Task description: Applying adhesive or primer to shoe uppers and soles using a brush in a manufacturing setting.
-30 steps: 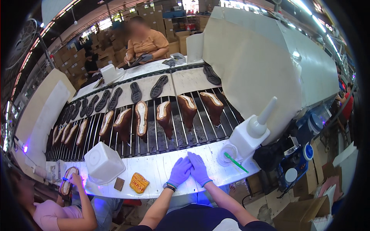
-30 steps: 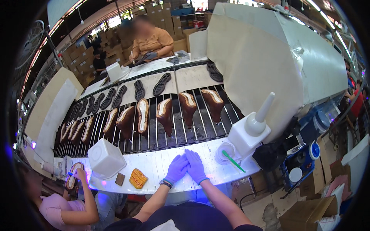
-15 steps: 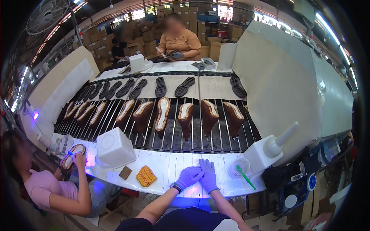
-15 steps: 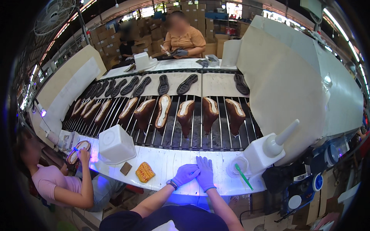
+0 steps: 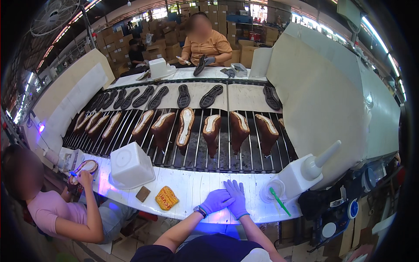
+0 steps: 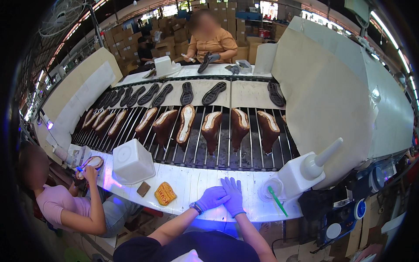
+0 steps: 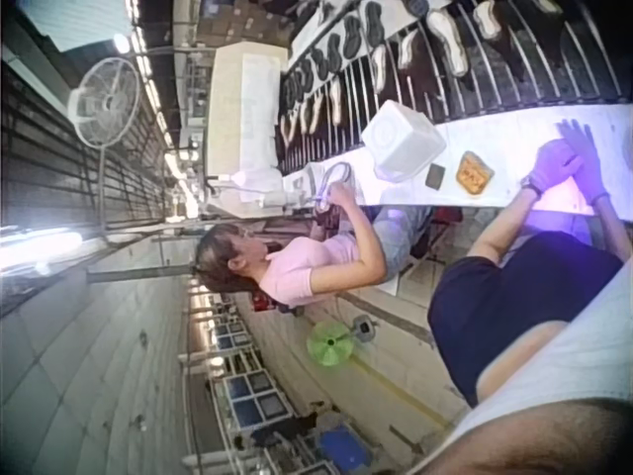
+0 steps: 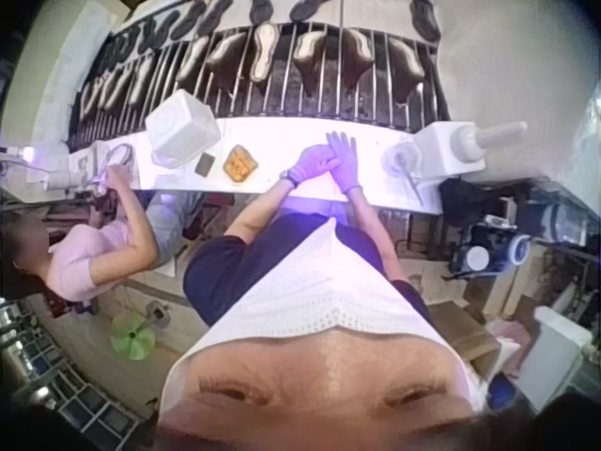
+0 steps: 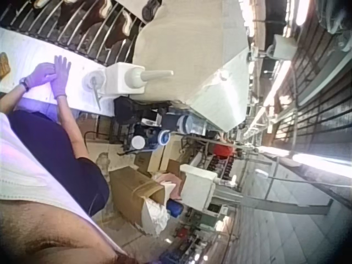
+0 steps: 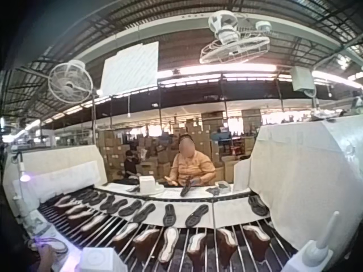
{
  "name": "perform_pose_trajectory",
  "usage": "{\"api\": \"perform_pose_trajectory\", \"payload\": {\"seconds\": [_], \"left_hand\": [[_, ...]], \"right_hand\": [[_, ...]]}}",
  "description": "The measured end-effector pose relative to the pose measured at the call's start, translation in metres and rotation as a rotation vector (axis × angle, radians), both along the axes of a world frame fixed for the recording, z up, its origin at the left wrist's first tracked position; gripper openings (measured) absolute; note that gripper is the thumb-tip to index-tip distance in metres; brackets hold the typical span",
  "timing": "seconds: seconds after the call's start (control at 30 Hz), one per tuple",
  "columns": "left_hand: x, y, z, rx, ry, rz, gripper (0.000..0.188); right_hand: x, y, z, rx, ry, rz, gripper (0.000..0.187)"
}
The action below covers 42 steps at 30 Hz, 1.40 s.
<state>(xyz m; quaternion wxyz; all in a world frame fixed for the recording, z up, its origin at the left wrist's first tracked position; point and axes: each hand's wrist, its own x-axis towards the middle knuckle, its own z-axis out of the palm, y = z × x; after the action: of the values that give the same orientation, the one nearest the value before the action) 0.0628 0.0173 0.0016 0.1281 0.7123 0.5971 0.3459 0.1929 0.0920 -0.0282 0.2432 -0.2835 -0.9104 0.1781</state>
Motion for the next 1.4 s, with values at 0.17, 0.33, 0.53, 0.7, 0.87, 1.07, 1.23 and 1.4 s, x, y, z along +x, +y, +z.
{"api": "perform_pose_trajectory", "payload": {"seconds": [0.17,0.33,0.53,0.7,0.87,1.07,1.23,1.4], "left_hand": [[0.001,0.0,0.0,0.037,-0.014,0.009,0.033],[0.002,-0.001,0.001,0.075,-0.032,0.024,0.034],[0.004,-0.002,0.002,0.05,-0.045,0.021,0.033],[0.005,-0.002,0.004,0.036,-0.001,0.014,0.032],[0.008,-0.002,-0.002,0.124,-0.044,0.05,0.03],[0.005,-0.001,-0.005,0.064,-0.03,0.03,0.026],[0.004,-0.002,-0.001,0.046,-0.033,0.023,0.024],[0.005,0.0,0.0,0.103,-0.053,0.024,0.024]], "right_hand": [[-0.001,-0.001,0.004,-0.02,0.044,-0.007,0.05],[-0.002,-0.001,0.002,-0.012,0.05,-0.004,0.05],[0.0,0.0,0.001,-0.001,0.04,-0.006,0.05],[0.002,0.0,-0.002,-0.001,0.003,-0.002,0.05],[0.001,0.0,-0.001,0.006,0.006,-0.001,0.049],[0.002,0.0,-0.002,-0.003,0.008,-0.008,0.048],[0.002,0.0,-0.002,0.005,0.012,-0.006,0.048],[0.002,0.0,0.001,0.002,0.019,-0.01,0.047]]}}
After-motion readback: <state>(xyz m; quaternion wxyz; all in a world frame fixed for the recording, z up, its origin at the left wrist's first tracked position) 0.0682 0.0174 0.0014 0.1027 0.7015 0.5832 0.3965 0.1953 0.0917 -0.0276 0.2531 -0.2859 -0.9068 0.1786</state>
